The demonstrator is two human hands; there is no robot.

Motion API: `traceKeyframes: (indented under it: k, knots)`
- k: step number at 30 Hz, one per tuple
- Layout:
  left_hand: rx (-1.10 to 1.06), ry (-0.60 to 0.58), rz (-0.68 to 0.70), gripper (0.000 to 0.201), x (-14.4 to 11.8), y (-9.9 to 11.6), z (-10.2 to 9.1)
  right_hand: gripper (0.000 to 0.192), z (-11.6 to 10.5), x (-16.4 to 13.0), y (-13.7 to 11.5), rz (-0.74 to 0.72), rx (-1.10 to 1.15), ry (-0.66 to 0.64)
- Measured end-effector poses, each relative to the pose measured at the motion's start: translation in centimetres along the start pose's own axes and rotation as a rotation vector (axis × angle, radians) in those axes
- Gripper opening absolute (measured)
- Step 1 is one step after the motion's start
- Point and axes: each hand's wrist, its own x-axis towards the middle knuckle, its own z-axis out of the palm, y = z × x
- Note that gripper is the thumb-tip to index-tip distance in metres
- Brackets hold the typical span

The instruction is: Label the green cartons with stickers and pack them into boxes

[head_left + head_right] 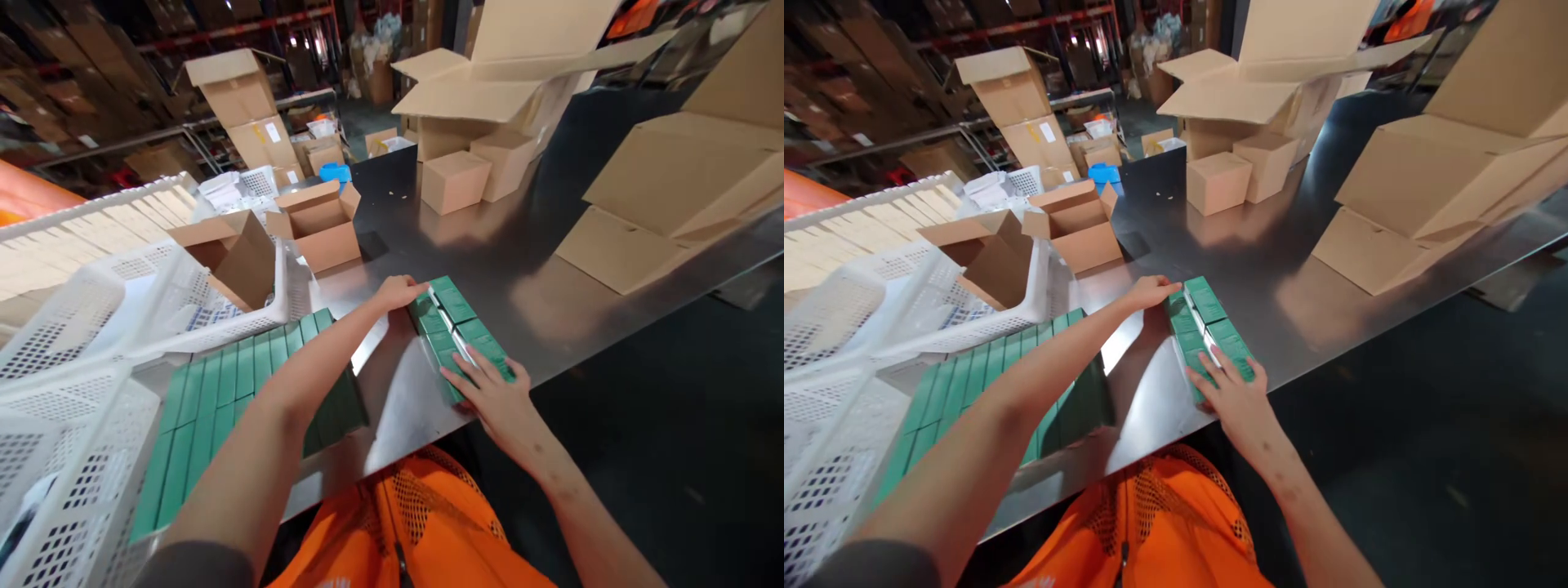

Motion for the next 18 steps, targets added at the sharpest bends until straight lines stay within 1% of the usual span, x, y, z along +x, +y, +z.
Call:
traceKeyframes:
  k: [2, 4, 7, 9, 11, 14, 16, 18]
  knots:
    - [0.064, -0.015, -0.018, 0.06, -1.1, -1.6, -1.3, 0.054, 1.0, 0.3, -2.6, 0.016, 0.101, 0.057]
    - [0.16, -0.046, -0.051, 0.059, -2.8, -3.9, -2.7, 0.057, 2.1, 1.1, -5.8, 0.028, 0.258, 0.066]
    - [0.309, -0.117, -0.147, 0.058, -5.6, -7.2, -4.0, 0.061, 3.1, 2.9, -10.1, -0.028, 0.5, -0.01]
    - [0.364, -0.162, -0.207, 0.059, -7.1, -8.8, -4.1, 0.061, 3.3, 4.1, -11.8, -0.065, 0.589, -0.066]
    - [0.38, -0.192, -0.239, 0.059, -7.8, -9.5, -3.8, 0.06, 3.2, 4.8, -12.3, -0.08, 0.623, -0.115]
    - [0.374, -0.221, -0.246, 0.056, -7.4, -9.1, -3.2, 0.064, 2.5, 4.7, -11.8, -0.113, 0.653, -0.159]
    - [0.353, -0.231, -0.226, 0.05, -6.5, -8.1, -3.1, 0.069, 1.5, 3.9, -11.0, -0.126, 0.669, -0.125]
    - [0.301, -0.208, -0.18, 0.043, -5.3, -7.2, -3.5, 0.078, 0.2, 3.0, -9.9, -0.119, 0.649, -0.04]
